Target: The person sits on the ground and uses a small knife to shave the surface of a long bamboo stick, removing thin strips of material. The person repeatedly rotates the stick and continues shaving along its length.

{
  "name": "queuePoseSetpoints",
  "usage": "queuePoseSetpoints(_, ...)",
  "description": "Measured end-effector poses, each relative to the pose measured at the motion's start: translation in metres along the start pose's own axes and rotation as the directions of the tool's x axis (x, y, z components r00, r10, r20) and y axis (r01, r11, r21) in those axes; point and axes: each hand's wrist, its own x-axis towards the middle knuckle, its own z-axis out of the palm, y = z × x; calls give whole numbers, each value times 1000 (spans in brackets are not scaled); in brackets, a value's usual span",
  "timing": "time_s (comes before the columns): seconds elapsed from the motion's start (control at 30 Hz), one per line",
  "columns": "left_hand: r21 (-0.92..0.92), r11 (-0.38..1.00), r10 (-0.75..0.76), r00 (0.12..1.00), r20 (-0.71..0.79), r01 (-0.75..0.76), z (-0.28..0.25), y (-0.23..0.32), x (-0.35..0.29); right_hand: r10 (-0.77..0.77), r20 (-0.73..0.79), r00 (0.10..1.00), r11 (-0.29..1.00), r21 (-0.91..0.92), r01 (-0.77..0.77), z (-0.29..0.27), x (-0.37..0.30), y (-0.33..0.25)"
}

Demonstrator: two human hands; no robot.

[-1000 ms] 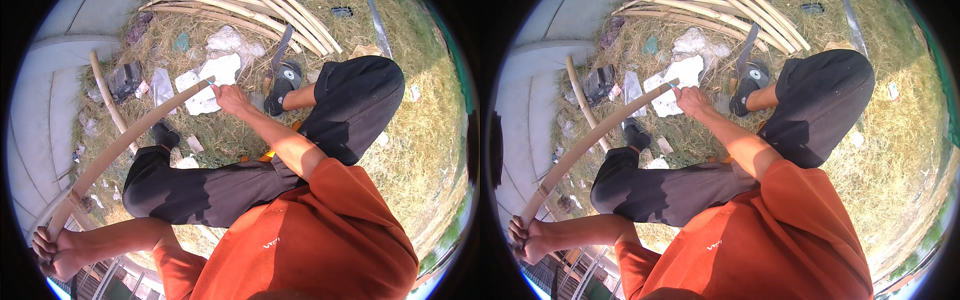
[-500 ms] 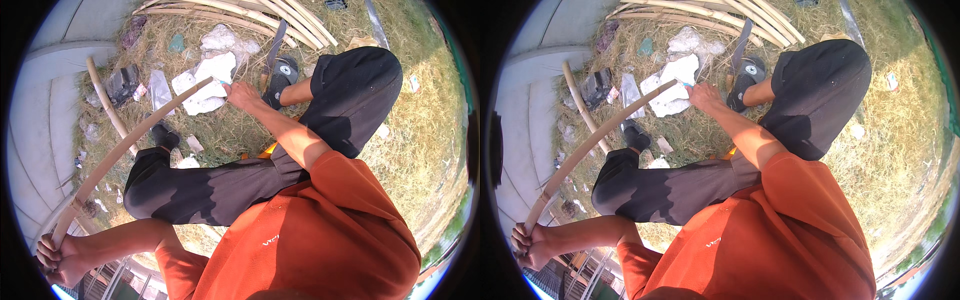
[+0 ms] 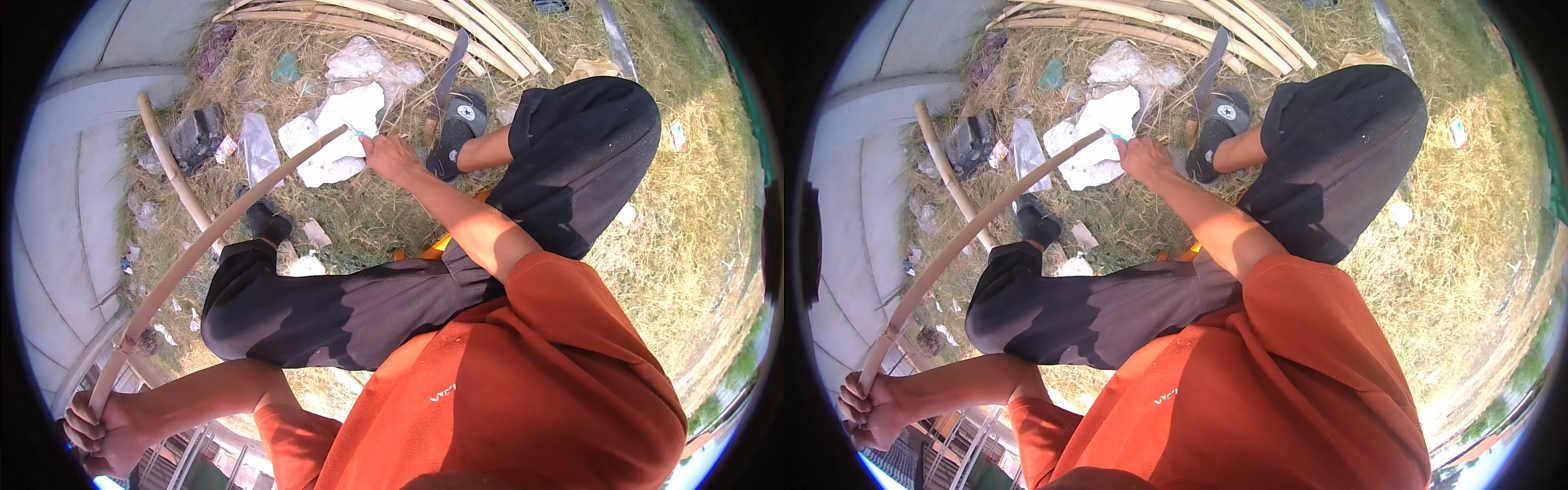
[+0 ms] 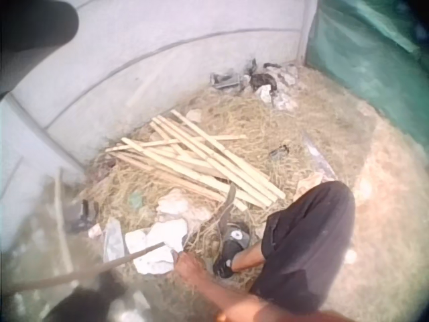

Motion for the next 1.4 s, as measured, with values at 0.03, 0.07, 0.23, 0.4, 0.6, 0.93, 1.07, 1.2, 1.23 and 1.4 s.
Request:
queuePoseSetpoints(0.03,15,1000,20,1000,15,-20,0,0,0,-57,-49,997,998,-24,55,0,1,1)
queuePoseSetpoints(0.07,30,999,40,999,30,-40,-1,1,1,-92,-37,995,996,4,92,2,6,-2)
queuePoseSetpoints(0.23,-160,977,-85,950,301,138,-11,6,-5,-143,2,990,989,42,142,-2,-12,-24)
queuePoseSetpoints(0.4,-100,985,-113,963,243,141,-4,13,-13,-86,-57,995,996,36,88,-3,-5,-2)
queuePoseSetpoints(0.6,-186,981,-1,949,314,63,-13,3,-10,-240,-59,969,963,109,245,4,-18,-19)
queuePoseSetpoints(0.93,-171,979,-50,949,311,107,-12,4,-15,-120,-56,991,983,131,126,16,-13,-10)
queuePoseSetpoints(1.07,-131,986,-61,956,288,102,-13,3,-11,-83,7,996,982,171,81,16,-19,-22)
queuePoseSetpoints(1.2,-114,988,-65,952,299,104,-15,3,-10,-78,-8,997,987,143,78,15,-18,-26)
queuePoseSetpoints(1.23,-110,988,-72,949,308,110,-16,3,-9,-72,-14,997,987,143,73,14,-20,-26)
queuePoseSetpoints(1.4,-45,998,-26,966,257,38,-8,0,-11,-38,-113,993,996,77,47,18,-16,-7)
